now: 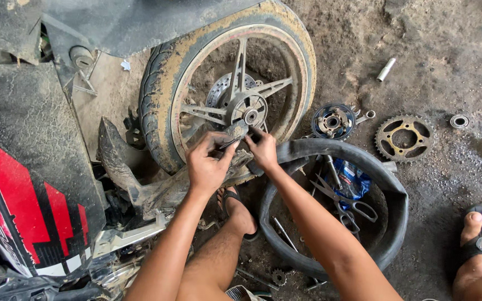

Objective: The person sits on the ground and uses pliers to cut a rubber strip, then places the cut pieces into the hub of a motorcycle wheel. The person repeats this process several times, inserting the rubber pieces into the wheel hub.

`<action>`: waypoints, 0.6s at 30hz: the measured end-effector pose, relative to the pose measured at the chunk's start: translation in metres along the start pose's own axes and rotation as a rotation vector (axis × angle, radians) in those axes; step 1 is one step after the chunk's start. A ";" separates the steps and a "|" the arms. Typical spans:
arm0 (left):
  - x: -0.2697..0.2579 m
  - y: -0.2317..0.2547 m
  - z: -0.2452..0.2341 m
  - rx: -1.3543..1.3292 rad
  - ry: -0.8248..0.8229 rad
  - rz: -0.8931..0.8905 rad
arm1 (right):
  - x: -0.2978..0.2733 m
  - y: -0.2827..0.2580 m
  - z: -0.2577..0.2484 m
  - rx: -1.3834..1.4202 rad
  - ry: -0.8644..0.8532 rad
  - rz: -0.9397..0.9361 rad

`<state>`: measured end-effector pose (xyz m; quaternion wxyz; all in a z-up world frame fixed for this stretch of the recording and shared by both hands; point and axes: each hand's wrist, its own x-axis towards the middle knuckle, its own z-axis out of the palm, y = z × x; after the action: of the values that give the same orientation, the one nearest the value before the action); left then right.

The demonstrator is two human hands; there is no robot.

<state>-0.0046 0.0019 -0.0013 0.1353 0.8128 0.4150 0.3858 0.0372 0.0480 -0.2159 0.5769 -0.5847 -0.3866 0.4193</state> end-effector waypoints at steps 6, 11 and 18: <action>-0.003 -0.003 -0.002 -0.046 -0.015 -0.047 | 0.004 -0.016 0.003 0.283 -0.063 0.203; -0.005 -0.005 -0.001 -0.038 -0.012 -0.057 | 0.013 0.005 0.015 0.287 -0.074 0.210; -0.003 -0.003 0.000 -0.011 -0.006 -0.041 | 0.007 -0.009 0.007 0.473 0.006 0.291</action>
<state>-0.0069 0.0010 -0.0047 0.1490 0.8045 0.4289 0.3829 0.0330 0.0571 -0.2074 0.6323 -0.4842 -0.1882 0.5747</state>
